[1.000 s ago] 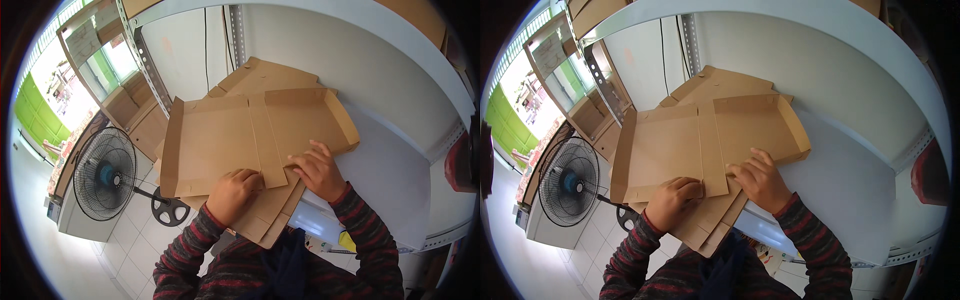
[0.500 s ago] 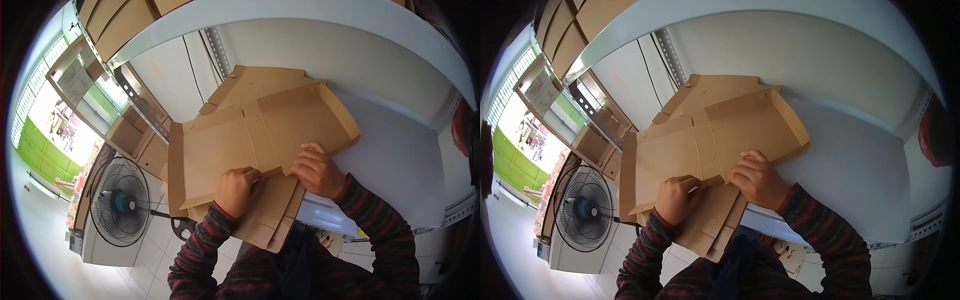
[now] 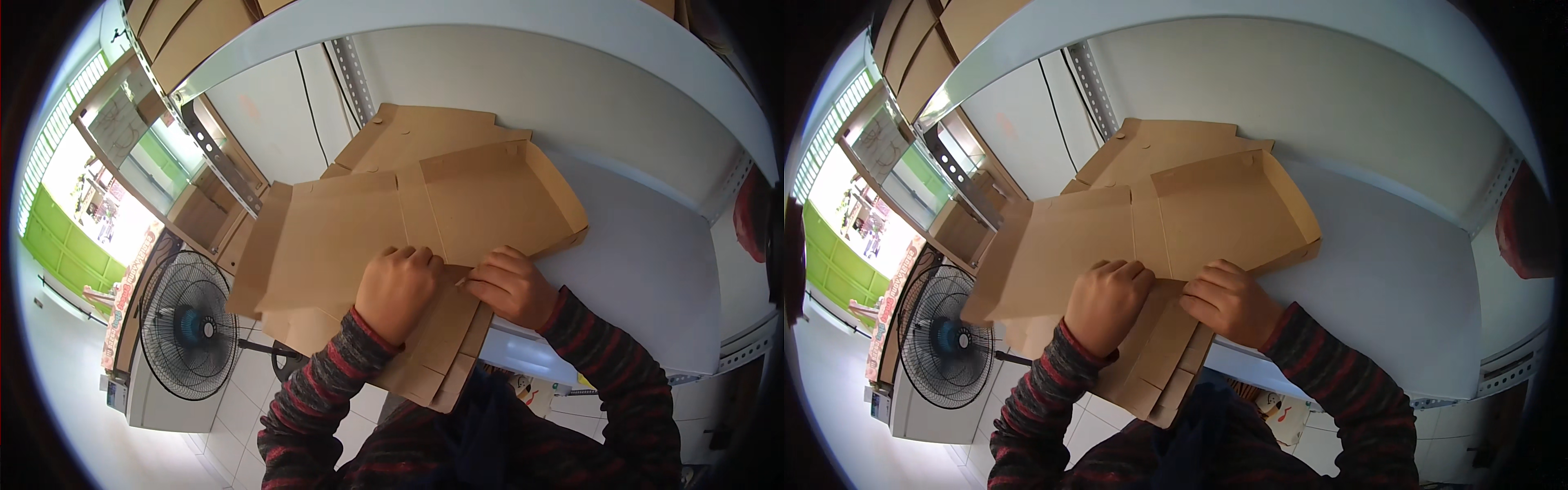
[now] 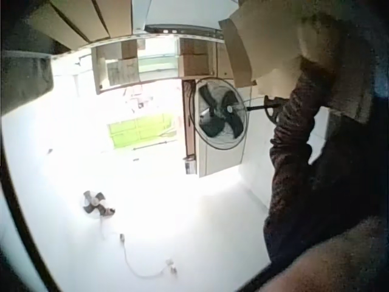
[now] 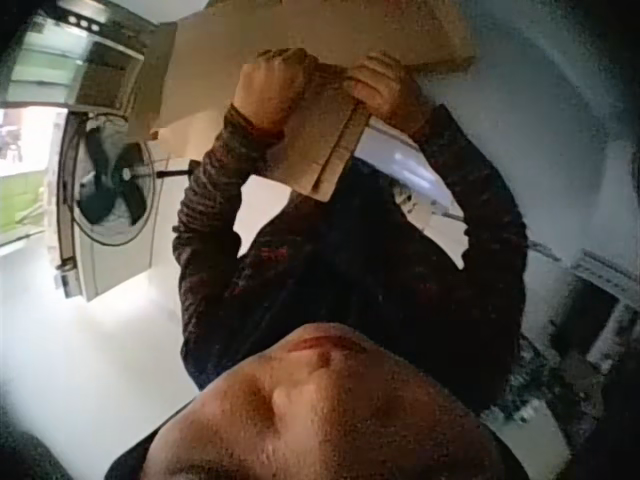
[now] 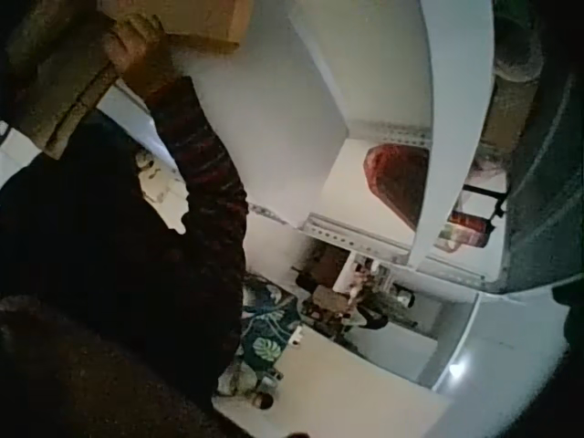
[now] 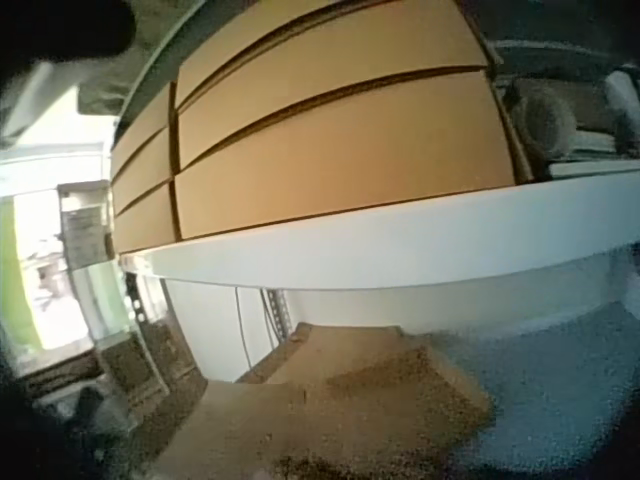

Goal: The person assembles flat cardboard boxes by hand. They fold the side flaps, insert the tabs into the corresponding slots, and secure the structure. The person repeats this process for multiple boxes, stacking the finished ones on a nearby shelf.

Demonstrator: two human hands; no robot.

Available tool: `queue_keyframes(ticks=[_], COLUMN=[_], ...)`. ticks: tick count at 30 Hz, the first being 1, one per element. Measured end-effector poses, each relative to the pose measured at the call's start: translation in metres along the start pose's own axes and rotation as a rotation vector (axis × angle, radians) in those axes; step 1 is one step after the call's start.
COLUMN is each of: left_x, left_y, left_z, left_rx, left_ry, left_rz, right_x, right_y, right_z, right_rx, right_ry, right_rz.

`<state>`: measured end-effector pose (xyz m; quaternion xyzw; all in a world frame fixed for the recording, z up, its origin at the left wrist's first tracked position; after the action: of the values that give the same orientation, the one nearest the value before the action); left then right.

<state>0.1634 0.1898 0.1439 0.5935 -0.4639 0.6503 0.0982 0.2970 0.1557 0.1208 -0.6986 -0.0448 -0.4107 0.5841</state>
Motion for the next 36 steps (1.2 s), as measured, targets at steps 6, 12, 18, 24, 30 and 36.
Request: queue_keyframes(ticks=[6,12,18,24,30,36], left_x=[0.017,-0.005,-0.017,-0.022,-0.017,0.048], left_y=[-0.017,-0.010,-0.007,0.000,0.031,0.088], left_z=[0.008,0.002,-0.013,-0.021,-0.027,-0.044], left_rx=[-0.161,-0.117,-0.060,0.045,0.171,0.382], left_ry=[-0.068,0.033,0.067,0.178,0.360,0.387], left_rz=[-0.116,-0.210,-0.243,-0.229,-0.198,0.225], right_x=[0.002,-0.011,-0.007,0.001,0.002,0.001], right_y=[0.001,0.006,0.006,0.002,0.001,0.001], right_z=[-0.006,0.000,0.012,0.017,0.020,0.016], right_rx=[-0.013,-0.137,-0.306,-0.308,-0.265,-0.232], right_ry=[-0.044,-0.097,-0.093,0.016,0.019,0.059], right_rz=[0.054,-0.012,0.005,-0.026,-0.022,-0.061])
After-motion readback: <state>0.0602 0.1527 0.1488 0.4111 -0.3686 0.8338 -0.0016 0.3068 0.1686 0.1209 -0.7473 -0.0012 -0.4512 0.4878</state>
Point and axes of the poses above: each hand's wrist, its own y-axis away from the middle knuckle, its own x-axis out of the back of the hand, z = x × y, the point moved 6 cm from there along -y, towards the middle knuckle, and after that the axes turned 6 degrees about z, right-handed, at the moved point
